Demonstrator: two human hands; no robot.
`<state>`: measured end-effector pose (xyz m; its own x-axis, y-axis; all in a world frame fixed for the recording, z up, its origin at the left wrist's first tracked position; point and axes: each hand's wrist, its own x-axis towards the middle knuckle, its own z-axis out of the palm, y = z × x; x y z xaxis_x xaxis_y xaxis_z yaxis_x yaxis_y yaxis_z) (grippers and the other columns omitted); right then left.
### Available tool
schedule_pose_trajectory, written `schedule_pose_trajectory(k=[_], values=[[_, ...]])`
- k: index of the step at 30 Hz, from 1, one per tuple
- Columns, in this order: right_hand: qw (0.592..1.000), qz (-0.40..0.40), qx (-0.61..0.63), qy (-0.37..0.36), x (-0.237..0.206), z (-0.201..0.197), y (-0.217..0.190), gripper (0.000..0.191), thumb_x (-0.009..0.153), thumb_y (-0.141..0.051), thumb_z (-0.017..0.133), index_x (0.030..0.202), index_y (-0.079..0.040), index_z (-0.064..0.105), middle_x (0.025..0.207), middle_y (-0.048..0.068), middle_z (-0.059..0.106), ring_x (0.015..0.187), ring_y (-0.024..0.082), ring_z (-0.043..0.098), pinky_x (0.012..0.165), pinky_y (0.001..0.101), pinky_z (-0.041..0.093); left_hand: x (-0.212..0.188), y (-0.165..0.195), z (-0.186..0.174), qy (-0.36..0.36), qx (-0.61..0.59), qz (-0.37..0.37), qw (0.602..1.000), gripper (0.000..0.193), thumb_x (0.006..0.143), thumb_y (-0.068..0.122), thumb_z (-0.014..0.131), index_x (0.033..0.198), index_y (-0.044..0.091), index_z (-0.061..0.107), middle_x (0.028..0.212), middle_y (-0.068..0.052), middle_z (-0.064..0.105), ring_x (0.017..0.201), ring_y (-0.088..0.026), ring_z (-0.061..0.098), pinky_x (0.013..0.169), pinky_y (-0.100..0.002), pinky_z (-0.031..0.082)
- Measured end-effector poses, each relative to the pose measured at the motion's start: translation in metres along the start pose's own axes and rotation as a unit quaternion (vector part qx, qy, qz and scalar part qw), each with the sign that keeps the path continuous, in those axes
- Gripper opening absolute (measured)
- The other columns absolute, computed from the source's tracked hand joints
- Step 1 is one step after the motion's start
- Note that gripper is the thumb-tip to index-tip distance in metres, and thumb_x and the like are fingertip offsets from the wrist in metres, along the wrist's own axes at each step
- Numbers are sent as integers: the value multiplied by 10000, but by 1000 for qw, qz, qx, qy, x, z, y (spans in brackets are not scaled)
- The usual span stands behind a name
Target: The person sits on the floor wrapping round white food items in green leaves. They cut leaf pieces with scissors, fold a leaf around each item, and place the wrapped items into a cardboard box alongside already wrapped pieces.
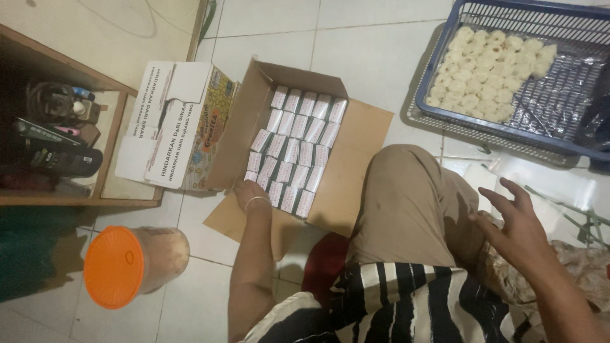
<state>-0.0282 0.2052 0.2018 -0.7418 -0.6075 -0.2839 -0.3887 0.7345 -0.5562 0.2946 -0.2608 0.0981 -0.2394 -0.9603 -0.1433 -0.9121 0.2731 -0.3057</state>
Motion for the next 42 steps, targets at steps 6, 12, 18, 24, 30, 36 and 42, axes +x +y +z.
schedule_pose_trajectory(k=[6, 12, 18, 24, 30, 36, 42], values=[[999, -34, -12, -21, 8, 6, -10, 630, 876, -415, 671, 1431, -133, 570, 1644, 197, 304, 1020, 411, 699, 848, 471, 595, 7, 24, -2, 19, -157, -145, 977, 563, 955, 195, 616, 1422, -29, 395, 1504, -354, 381, 1458, -507, 306, 1217, -549, 201], [995, -26, -84, -42, 15, 0, -9, 643, 868, -441, 700, 1439, -178, 565, 1643, 170, 325, 962, 389, 737, 986, 490, 543, 7, 60, -39, -38, -158, -96, 982, 904, 956, 376, 549, 1586, -33, 45, 1659, -312, 13, 1555, -444, -1, 1223, -626, -12], [997, -28, -60, -43, 21, 7, -14, 639, 869, -453, 735, 1437, -212, 572, 1652, 169, 340, 943, 395, 734, 977, 475, 552, 29, 65, -40, -15, -369, -57, 928, 1128, 951, 683, 453, 1561, -95, -91, 1641, -342, -151, 1533, -462, -117, 1230, -513, -2], [994, -72, -60, -60, 35, 22, -16, 613, 817, -360, 740, 1391, -206, 588, 1600, 193, 347, 1122, 445, 657, 972, 482, 534, 34, 72, -31, -25, -307, -23, 951, 1126, 949, 730, 424, 1589, -55, -68, 1668, -299, -140, 1565, -409, -118, 1266, -495, -55], [991, -45, -102, -71, 47, 24, -25, 623, 828, -395, 726, 1407, -228, 567, 1622, 167, 338, 1099, 417, 682, 994, 475, 543, 66, 76, -33, -8, -293, 59, 954, 1097, 964, 725, 384, 1596, -59, -52, 1684, -279, -82, 1577, -379, -84, 1271, -478, -47], [991, 25, -92, -91, 56, 20, -33, 654, 856, -427, 747, 1449, -254, 534, 1665, 138, 312, 906, 348, 785, 971, 444, 585, 74, 83, -31, -51, -269, 83, 958, 1151, 935, 761, 381, 1587, -77, -65, 1674, -287, -58, 1573, -364, -69, 1274, -455, -53], [987, -126, -100, 0, 63, 26, -23, 609, 826, -375, 728, 1388, -186, 587, 1584, 214, 360, 1057, 367, 707, 890, 449, 578, 66, 82, -43, -59, -263, 114, 956, 1084, 961, 727, 407, 1589, -35, -40, 1666, -319, -103, 1550, -421, -119, 1246, -518, -51]])
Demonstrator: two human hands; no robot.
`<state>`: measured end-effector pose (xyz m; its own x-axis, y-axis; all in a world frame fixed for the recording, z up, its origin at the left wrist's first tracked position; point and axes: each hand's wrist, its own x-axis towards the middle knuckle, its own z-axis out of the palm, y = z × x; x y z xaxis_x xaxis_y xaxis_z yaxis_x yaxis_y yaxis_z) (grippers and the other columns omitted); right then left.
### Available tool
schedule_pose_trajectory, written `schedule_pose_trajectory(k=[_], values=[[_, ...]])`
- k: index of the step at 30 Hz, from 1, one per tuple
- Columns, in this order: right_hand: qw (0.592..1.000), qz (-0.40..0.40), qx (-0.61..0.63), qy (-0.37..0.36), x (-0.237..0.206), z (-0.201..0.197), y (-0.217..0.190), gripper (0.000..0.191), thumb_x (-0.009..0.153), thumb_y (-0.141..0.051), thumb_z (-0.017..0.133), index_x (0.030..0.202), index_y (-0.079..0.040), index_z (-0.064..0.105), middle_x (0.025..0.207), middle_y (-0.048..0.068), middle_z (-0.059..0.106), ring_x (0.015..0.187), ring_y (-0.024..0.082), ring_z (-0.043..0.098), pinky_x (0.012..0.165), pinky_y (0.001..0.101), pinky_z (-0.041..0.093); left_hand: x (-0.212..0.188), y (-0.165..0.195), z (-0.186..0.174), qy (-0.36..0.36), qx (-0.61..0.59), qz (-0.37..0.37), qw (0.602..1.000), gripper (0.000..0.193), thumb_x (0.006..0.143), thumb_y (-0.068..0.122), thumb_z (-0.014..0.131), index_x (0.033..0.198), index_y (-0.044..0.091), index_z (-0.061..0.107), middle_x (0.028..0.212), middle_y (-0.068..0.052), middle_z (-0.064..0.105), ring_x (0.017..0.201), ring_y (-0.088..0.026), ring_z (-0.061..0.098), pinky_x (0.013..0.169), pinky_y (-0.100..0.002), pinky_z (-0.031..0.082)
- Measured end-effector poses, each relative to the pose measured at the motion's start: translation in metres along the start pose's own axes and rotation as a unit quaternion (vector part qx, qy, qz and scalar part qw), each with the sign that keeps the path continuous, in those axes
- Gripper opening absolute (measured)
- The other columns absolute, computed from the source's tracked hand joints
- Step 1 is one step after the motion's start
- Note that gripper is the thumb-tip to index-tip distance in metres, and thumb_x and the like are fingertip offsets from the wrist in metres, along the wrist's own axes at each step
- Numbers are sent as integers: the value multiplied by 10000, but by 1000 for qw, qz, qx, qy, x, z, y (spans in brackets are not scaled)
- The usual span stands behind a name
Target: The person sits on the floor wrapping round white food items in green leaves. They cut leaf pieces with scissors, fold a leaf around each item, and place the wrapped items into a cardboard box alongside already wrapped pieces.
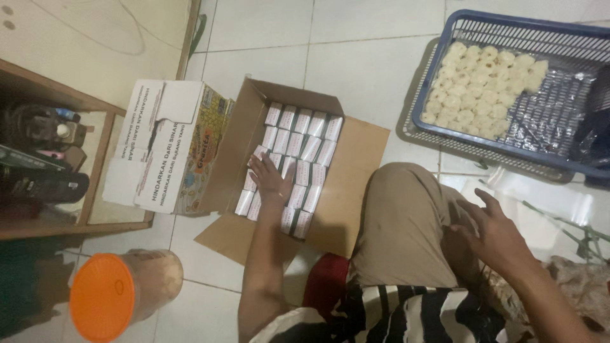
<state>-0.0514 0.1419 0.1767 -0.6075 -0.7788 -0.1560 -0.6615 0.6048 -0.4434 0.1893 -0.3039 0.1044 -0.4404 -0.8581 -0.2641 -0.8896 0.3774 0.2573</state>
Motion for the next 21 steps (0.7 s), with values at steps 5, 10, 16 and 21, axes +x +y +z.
schedule_pose_trajectory(k=[5, 10, 16, 21], values=[[986, 119, 102, 57, 1, -10, 9, 322, 920, -273, 695, 1188, -100, 743, 1238, 151, 686, 822, 274, 733, 797, 412, 576, -81, 13, -6, -8, -28, 175, 984, 861, 893, 501, 658, 1588, 119, 323, 1678, -282, 47, 1563, -411, 7, 1245, -525, 22], [914, 191, 351, 69, 25, -17, -12, 318, 1002, -257, 704, 960, 55, 747, 860, 176, 719, 740, 291, 648, 681, 450, 518, -147, -55, -63, 249, -137, 74, 956, 408, 1051, 357, 548, 1364, 110, 633, 1520, -127, 547, 1469, -295, 455, 1273, -447, 328], [718, 232, 627, -195, 40, 35, -107, 477, 966, -91, 418, 1411, 26, 543, 1317, 240, 679, 1212, 349, 689, 1032, 421, 504, -184, -79, -22, 432, -454, -40, 778, 731, 1098, 471, 348, 1602, -19, 147, 1709, -224, 124, 1573, -331, 199, 1254, -434, 247], [738, 161, 598, -268, 15, 156, -171, 871, 941, -292, 561, 1625, -81, 64, 1712, 103, 128, 1565, 297, 209, 1259, 445, 213, -112, -110, 78, 383, -148, 9, 912, 698, 1128, 430, 175, 1664, -6, 75, 1770, -202, 135, 1653, -313, 161, 1355, -445, 158]])
